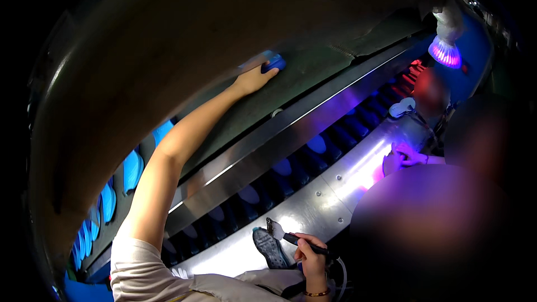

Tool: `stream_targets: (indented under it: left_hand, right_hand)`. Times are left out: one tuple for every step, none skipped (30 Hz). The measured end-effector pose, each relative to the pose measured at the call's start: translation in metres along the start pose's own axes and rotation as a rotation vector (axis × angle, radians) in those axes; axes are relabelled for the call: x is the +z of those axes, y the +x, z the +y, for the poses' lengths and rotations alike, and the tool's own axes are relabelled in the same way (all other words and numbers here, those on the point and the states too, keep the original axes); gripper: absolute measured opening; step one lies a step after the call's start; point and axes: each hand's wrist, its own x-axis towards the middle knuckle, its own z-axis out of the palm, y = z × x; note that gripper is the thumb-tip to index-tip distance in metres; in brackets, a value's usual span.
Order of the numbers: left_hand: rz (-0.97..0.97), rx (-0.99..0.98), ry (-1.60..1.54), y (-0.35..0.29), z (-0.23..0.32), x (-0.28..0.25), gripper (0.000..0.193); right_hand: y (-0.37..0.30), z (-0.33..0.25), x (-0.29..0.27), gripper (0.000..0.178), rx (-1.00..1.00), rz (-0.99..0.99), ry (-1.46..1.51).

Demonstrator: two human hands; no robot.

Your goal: The person applies adhesive to shoe soles using a handheld brush applicator, repeatedly taking soles from an upper conveyor belt.

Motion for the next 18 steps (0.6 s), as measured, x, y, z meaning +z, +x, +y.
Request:
stream_targets:
  left_hand:
    - [0.014, -0.009, 0.054, 0.000, -0.022, -0.016, 0.040]
    - [0.003, -0.066, 0.121, 0.001, -0.044, -0.033, 0.040]
    - [-0.029, -0.134, 0.174, 0.008, -0.061, -0.032, 0.040]
    - [-0.076, -0.204, 0.218, 0.018, -0.075, -0.024, 0.039]
    - [-0.130, -0.263, 0.262, 0.027, -0.087, -0.013, 0.039]
    - [-0.180, -0.323, 0.309, 0.032, -0.101, -0.008, 0.038]
    - [-0.225, -0.374, 0.348, 0.035, -0.111, -0.004, 0.038]
    - [-0.259, -0.406, 0.375, 0.038, -0.119, -0.001, 0.038]
    - [-0.290, -0.421, 0.393, 0.035, -0.117, 0.000, 0.037]
    - [-0.306, -0.417, 0.411, 0.036, -0.115, 0.000, 0.037]
    - [-0.312, -0.400, 0.426, 0.039, -0.114, -0.002, 0.036]
    - [-0.325, -0.387, 0.448, 0.035, -0.111, -0.006, 0.036]
    - [-0.332, -0.370, 0.464, 0.030, -0.107, -0.011, 0.036]
    - [-0.340, -0.348, 0.485, 0.025, -0.103, -0.017, 0.035]
    - [-0.347, -0.333, 0.509, 0.016, -0.099, -0.028, 0.035]
    - [-0.353, -0.302, 0.532, 0.009, -0.092, -0.036, 0.035]
    - [-0.358, -0.274, 0.555, -0.001, -0.084, -0.045, 0.034]
    - [-0.367, -0.253, 0.582, -0.015, -0.078, -0.057, 0.034]
  right_hand:
    - [0.006, 0.000, 0.015, 0.018, 0.053, -0.061, -0.021]
    - [0.011, -0.001, 0.027, 0.019, 0.100, -0.118, -0.045]
    - [0.016, 0.001, 0.030, 0.018, 0.090, -0.117, -0.084]
    - [0.018, 0.002, 0.028, 0.018, 0.075, -0.084, -0.127]
    - [0.021, 0.002, 0.025, 0.018, 0.067, -0.067, -0.111]
    - [0.023, 0.004, 0.024, 0.018, 0.065, -0.059, -0.099]
    - [0.024, 0.006, 0.023, 0.018, 0.057, -0.039, -0.081]
    - [0.027, 0.012, 0.019, 0.018, 0.058, -0.028, -0.086]
    - [0.026, 0.016, 0.014, 0.018, 0.041, -0.009, -0.078]
    - [0.028, 0.020, 0.011, 0.019, 0.028, 0.008, -0.071]
    - [0.031, 0.023, 0.009, 0.019, 0.019, 0.009, -0.065]
    - [0.032, 0.019, 0.014, 0.018, 0.058, 0.008, -0.065]
    - [0.030, 0.014, 0.019, 0.018, 0.102, 0.010, -0.070]
    - [0.032, 0.014, 0.021, 0.018, 0.117, 0.011, -0.074]
    - [0.035, 0.015, 0.023, 0.017, 0.127, -0.027, -0.087]
    - [0.036, 0.015, 0.025, 0.017, 0.133, -0.061, -0.097]
    - [0.035, 0.013, 0.028, 0.016, 0.140, -0.061, -0.110]
    - [0.033, 0.010, 0.031, 0.016, 0.137, -0.086, -0.113]
